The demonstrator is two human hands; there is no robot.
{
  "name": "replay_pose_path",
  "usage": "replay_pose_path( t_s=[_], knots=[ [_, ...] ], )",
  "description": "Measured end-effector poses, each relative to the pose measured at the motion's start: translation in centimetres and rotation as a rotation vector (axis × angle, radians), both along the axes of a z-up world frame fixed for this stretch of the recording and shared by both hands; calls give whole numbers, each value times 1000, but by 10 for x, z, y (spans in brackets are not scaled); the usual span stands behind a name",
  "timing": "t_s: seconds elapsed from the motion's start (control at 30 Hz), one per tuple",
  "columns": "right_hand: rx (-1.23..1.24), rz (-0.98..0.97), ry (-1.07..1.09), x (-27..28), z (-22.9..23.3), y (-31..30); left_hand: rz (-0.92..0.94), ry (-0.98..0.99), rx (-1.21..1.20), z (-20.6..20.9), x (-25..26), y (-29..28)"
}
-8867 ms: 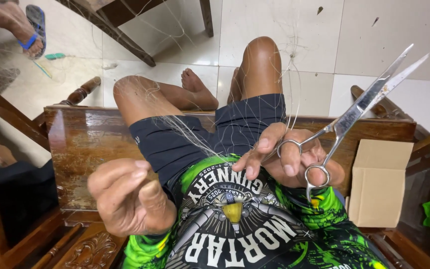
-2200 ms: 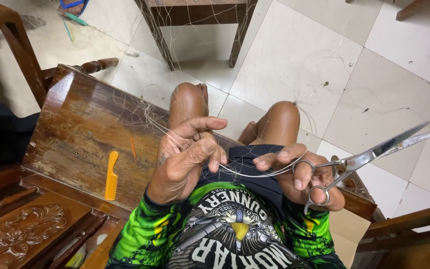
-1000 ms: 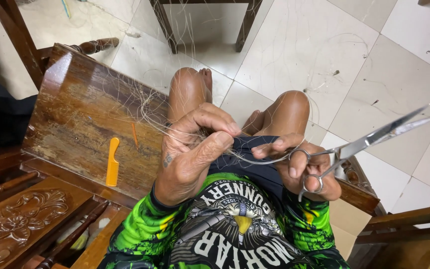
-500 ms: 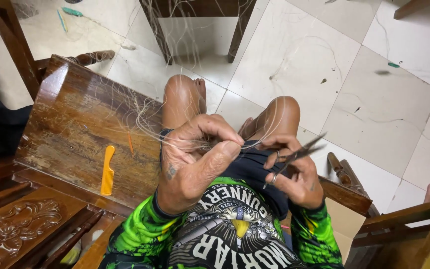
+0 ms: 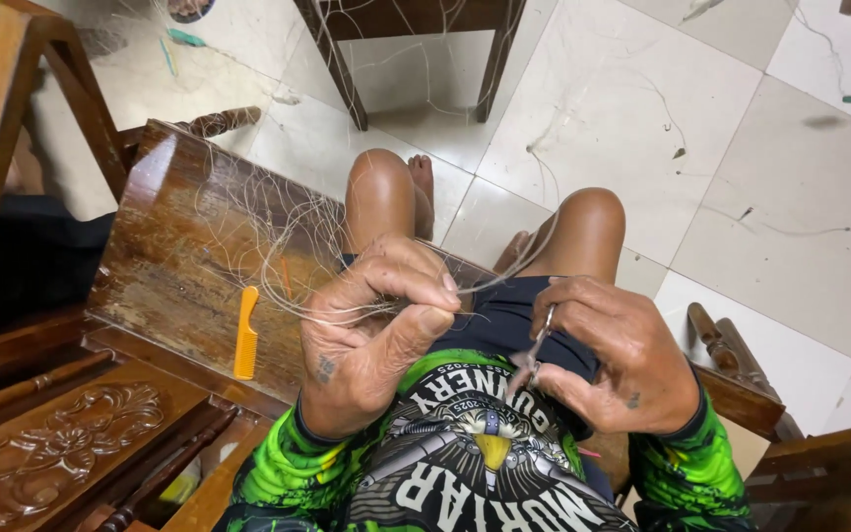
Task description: Repairing or assembling a fishing net by manipulating the mesh and using scissors to trim strands.
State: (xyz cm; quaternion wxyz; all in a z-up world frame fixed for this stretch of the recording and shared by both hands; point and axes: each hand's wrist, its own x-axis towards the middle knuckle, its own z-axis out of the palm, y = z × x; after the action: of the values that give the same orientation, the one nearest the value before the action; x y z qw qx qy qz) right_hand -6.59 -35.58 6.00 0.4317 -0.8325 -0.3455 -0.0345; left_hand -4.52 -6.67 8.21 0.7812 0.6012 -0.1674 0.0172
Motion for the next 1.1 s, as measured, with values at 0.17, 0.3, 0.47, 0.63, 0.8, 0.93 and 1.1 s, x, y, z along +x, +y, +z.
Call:
replay_pose_path(
  t_s=[0.17, 0.3, 0.47, 0.63, 0.8, 0.93, 1.1],
  knots=[
    [-103, -2, -7, 21, 11, 2, 4, -23, -13, 3, 1, 3],
    [-144, 21, -4, 31, 16, 3, 55, -45, 55, 1, 0, 5],
    [-126, 42, 45, 38, 22, 8, 73, -62, 84, -3, 1, 5],
    [-150, 42, 60, 36, 12, -3, 92, -38, 28, -3, 2, 8],
    [-165, 39, 84, 34, 8, -6, 71, -53, 40, -6, 1, 7],
    [-156, 47, 91, 37, 12, -6, 75, -66, 74, -4, 1, 7],
    [-206, 72, 47, 41, 14, -14, 78, -128, 185, -2, 2, 9]
  ],
)
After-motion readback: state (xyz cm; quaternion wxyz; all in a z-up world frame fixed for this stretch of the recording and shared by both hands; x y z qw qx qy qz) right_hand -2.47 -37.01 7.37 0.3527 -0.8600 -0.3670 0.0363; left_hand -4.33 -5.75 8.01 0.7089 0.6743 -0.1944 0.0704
